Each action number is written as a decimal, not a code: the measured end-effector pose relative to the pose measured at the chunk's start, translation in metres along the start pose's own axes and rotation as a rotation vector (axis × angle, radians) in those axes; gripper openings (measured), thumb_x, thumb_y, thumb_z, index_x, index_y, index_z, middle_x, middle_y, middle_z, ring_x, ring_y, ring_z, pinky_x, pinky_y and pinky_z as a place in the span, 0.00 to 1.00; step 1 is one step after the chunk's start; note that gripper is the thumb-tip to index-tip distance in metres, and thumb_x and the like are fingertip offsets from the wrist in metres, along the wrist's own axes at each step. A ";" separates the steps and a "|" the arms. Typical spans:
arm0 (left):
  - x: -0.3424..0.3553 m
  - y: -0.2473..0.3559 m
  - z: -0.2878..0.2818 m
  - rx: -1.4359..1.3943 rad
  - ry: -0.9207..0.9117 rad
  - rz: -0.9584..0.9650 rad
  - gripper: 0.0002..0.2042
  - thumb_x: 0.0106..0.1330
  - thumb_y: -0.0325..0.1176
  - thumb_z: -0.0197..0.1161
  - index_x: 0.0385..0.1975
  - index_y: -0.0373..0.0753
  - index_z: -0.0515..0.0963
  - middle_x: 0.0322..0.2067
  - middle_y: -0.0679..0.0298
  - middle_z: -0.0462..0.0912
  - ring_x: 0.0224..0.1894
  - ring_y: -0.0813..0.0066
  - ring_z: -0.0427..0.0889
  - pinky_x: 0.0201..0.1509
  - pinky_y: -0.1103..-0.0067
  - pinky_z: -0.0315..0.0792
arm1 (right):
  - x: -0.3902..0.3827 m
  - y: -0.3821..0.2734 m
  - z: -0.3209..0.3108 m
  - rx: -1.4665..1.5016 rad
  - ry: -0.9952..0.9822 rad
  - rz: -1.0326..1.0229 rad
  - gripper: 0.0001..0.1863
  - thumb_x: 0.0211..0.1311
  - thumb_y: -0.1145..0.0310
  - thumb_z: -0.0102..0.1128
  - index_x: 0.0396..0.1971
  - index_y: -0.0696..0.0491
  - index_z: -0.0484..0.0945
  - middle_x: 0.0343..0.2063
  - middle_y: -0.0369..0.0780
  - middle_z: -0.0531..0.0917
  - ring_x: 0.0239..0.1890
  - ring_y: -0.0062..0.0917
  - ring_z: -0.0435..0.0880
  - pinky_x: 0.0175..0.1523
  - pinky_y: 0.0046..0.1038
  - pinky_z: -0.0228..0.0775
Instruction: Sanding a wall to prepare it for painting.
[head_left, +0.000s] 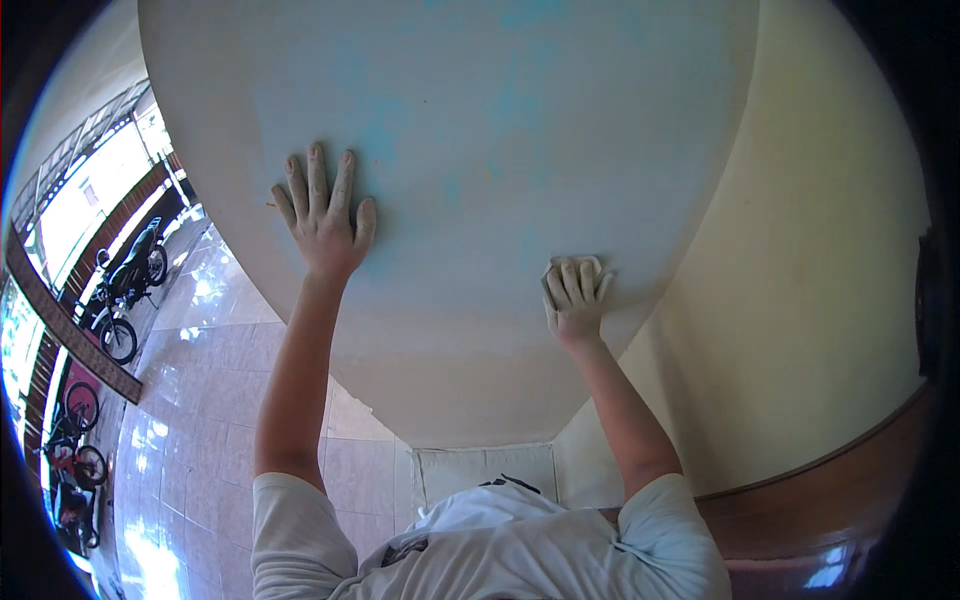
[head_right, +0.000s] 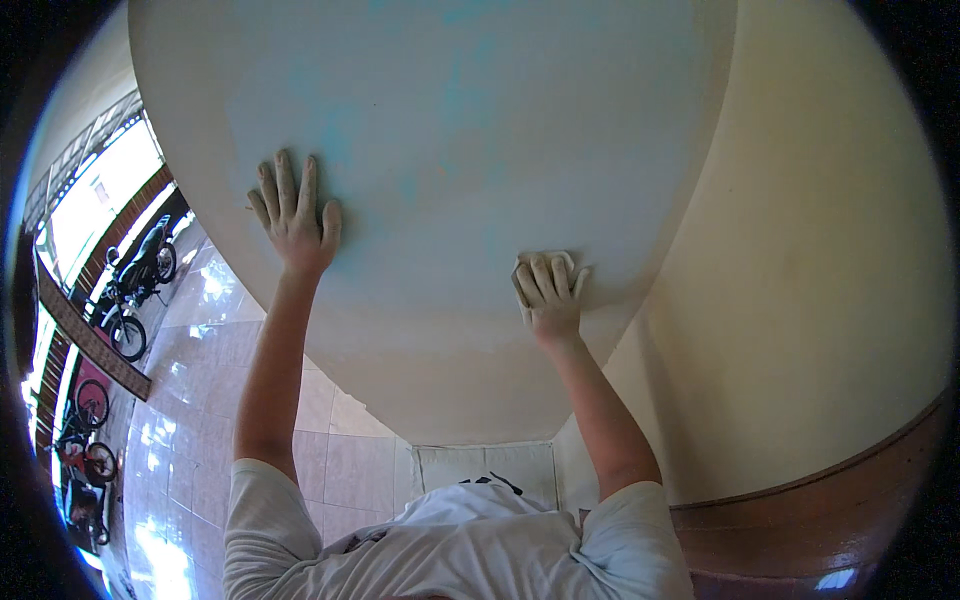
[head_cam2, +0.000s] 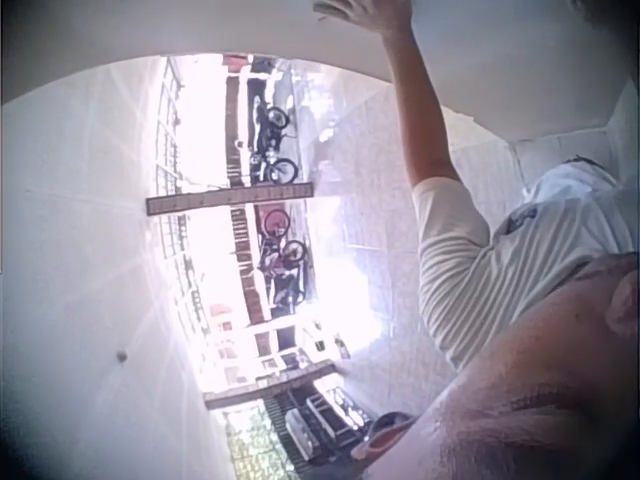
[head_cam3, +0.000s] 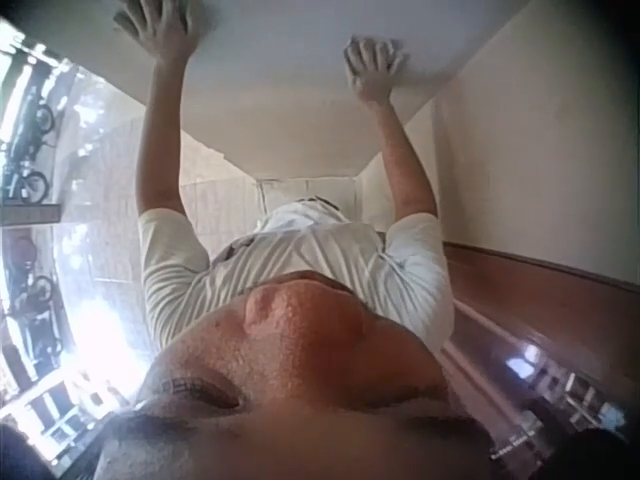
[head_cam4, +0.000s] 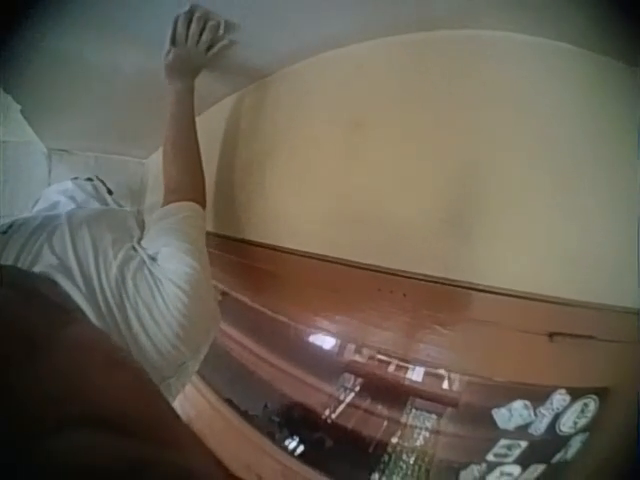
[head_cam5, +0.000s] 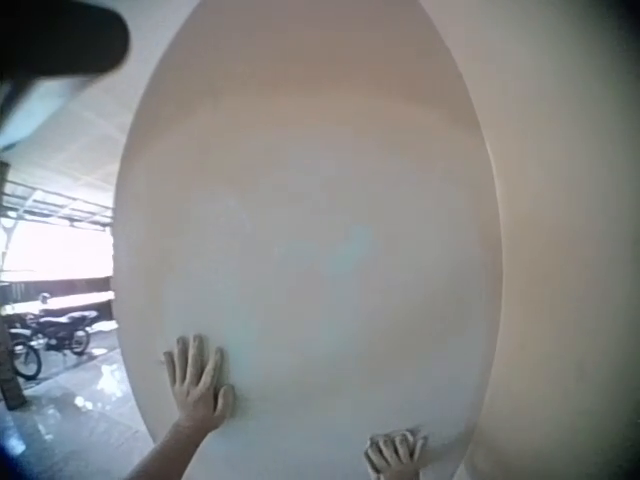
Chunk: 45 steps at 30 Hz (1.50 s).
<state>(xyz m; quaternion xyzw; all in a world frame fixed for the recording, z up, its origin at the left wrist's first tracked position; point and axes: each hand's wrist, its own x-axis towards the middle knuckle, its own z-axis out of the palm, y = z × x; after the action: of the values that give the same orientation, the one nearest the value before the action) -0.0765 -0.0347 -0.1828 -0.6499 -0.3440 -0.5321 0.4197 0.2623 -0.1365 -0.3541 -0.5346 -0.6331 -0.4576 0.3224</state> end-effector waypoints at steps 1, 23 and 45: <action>-0.003 -0.001 0.000 -0.008 -0.015 0.017 0.28 0.63 0.46 0.54 0.66 0.52 0.70 0.70 0.55 0.61 0.72 0.43 0.55 0.71 0.44 0.41 | -0.003 0.005 0.002 0.002 0.000 -0.002 0.27 0.59 0.54 0.53 0.59 0.44 0.74 0.63 0.41 0.70 0.66 0.46 0.63 0.67 0.71 0.39; 0.038 -0.039 -0.030 -0.052 -0.100 0.146 0.30 0.56 0.44 0.61 0.64 0.60 0.72 0.69 0.63 0.63 0.71 0.52 0.59 0.71 0.47 0.47 | 0.312 -0.006 -0.083 -0.136 0.261 -0.027 0.27 0.70 0.55 0.45 0.69 0.30 0.62 0.72 0.29 0.58 0.74 0.33 0.52 0.72 0.60 0.36; 0.078 -0.083 -0.029 -0.017 0.046 0.227 0.28 0.61 0.48 0.59 0.65 0.63 0.69 0.69 0.64 0.63 0.71 0.52 0.59 0.71 0.50 0.49 | 0.309 0.042 -0.107 -0.148 0.046 -0.582 0.27 0.69 0.59 0.47 0.68 0.29 0.63 0.71 0.22 0.60 0.73 0.20 0.56 0.75 0.52 0.36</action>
<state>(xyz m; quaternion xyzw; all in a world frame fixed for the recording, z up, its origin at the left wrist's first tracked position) -0.1470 -0.0272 -0.0887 -0.6759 -0.2539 -0.4986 0.4796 0.2264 -0.1169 -0.0268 -0.3422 -0.7172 -0.5876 0.1525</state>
